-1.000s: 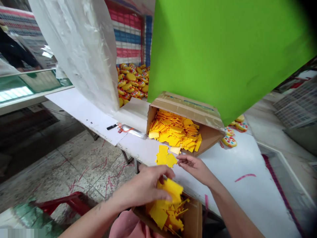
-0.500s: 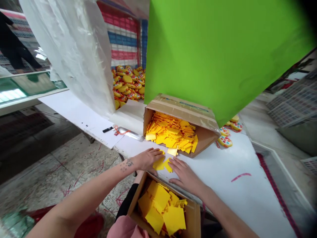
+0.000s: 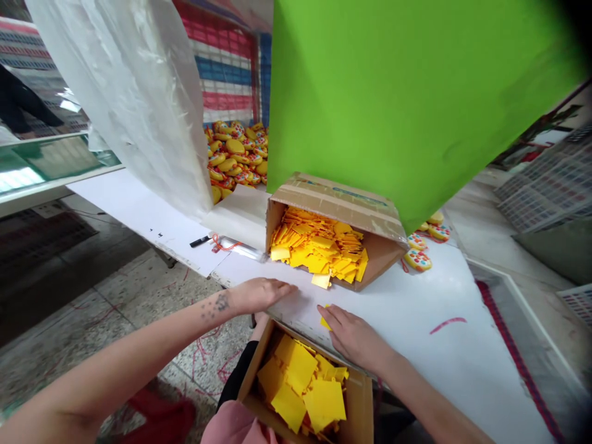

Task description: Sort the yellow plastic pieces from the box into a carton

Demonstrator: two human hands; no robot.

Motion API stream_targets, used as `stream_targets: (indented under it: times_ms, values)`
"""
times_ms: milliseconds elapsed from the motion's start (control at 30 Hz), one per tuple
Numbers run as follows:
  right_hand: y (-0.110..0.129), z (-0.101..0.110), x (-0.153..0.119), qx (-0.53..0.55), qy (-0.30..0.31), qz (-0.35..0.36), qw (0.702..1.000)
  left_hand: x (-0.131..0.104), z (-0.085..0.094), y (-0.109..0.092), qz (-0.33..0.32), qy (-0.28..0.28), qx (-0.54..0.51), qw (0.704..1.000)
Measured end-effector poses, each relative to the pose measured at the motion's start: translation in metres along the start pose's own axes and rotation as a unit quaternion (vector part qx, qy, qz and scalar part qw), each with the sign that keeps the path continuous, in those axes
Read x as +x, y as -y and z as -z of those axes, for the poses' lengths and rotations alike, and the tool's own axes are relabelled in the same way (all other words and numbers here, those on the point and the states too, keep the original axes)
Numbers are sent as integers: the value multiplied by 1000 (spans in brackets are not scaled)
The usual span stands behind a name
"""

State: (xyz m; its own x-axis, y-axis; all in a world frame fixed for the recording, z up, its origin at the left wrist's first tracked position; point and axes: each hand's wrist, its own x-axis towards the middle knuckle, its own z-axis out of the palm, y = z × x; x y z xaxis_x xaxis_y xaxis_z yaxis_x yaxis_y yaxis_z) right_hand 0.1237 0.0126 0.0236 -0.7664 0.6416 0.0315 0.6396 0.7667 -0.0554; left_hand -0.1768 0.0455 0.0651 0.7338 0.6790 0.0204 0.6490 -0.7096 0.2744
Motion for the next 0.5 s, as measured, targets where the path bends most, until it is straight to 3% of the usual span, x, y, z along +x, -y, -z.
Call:
stream_targets:
  times_ms: [133, 233, 300, 400, 500]
  values:
    - [-10, -4, 2, -7, -26, -20, 999, -15, 52, -41, 82, -36, -171, 981]
    - [-23, 1, 9, 30, -66, -40, 997, -29, 76, -81, 35, 34, -216, 975]
    - [-31, 9, 18, 60, -105, -54, 991, -33, 78, -100, 10, 97, -197, 976]
    - [-42, 29, 40, 38, -167, -97, 980, -28, 64, -112, -50, 178, -178, 966]
    - [-54, 49, 70, -42, -201, -168, 964, -17, 45, -111, -119, 198, -181, 956]
